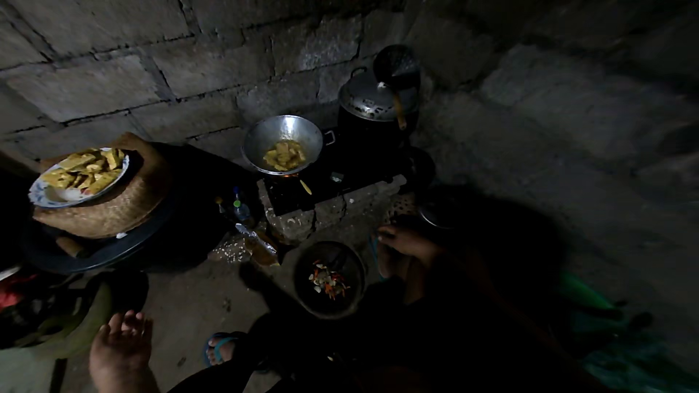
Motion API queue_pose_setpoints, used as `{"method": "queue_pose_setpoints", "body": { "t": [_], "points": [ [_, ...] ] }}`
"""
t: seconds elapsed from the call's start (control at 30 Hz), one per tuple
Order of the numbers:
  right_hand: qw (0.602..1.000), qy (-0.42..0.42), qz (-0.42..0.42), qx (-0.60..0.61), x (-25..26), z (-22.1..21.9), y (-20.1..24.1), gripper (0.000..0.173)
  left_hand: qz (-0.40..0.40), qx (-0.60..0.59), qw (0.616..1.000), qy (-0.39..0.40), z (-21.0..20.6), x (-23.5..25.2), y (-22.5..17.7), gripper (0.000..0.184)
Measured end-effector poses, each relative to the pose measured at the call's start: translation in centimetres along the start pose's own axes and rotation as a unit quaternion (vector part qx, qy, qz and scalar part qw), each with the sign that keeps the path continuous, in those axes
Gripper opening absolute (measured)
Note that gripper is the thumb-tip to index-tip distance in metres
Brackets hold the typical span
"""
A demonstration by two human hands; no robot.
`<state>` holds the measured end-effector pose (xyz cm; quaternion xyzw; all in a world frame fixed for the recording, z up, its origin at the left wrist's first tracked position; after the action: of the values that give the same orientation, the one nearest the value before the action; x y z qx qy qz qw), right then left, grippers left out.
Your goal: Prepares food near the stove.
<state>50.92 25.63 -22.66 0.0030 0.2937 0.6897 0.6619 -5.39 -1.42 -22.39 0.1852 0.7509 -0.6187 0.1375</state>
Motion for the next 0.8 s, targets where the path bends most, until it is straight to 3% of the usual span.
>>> {"method": "queue_pose_setpoints", "body": {
  "t": [0.8],
  "points": [
    [1.000, 0.007, -0.001, 0.005, -0.25, 0.07, 0.17, 0.053, 0.003, 0.004, 1.000, -0.010, -0.42, -0.41, 0.01, 0.028]
  ]
}}
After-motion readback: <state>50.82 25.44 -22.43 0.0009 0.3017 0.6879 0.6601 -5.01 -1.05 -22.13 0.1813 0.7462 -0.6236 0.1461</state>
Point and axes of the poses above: each hand's wrist, its own x-axis towards the middle knuckle, its own z-axis out of the back of the hand, y = z × x, the point moved 2 cm from there along x, towards the middle knuckle, and after that the axes turned 14 degrees about -y, right-handed, at the moved point
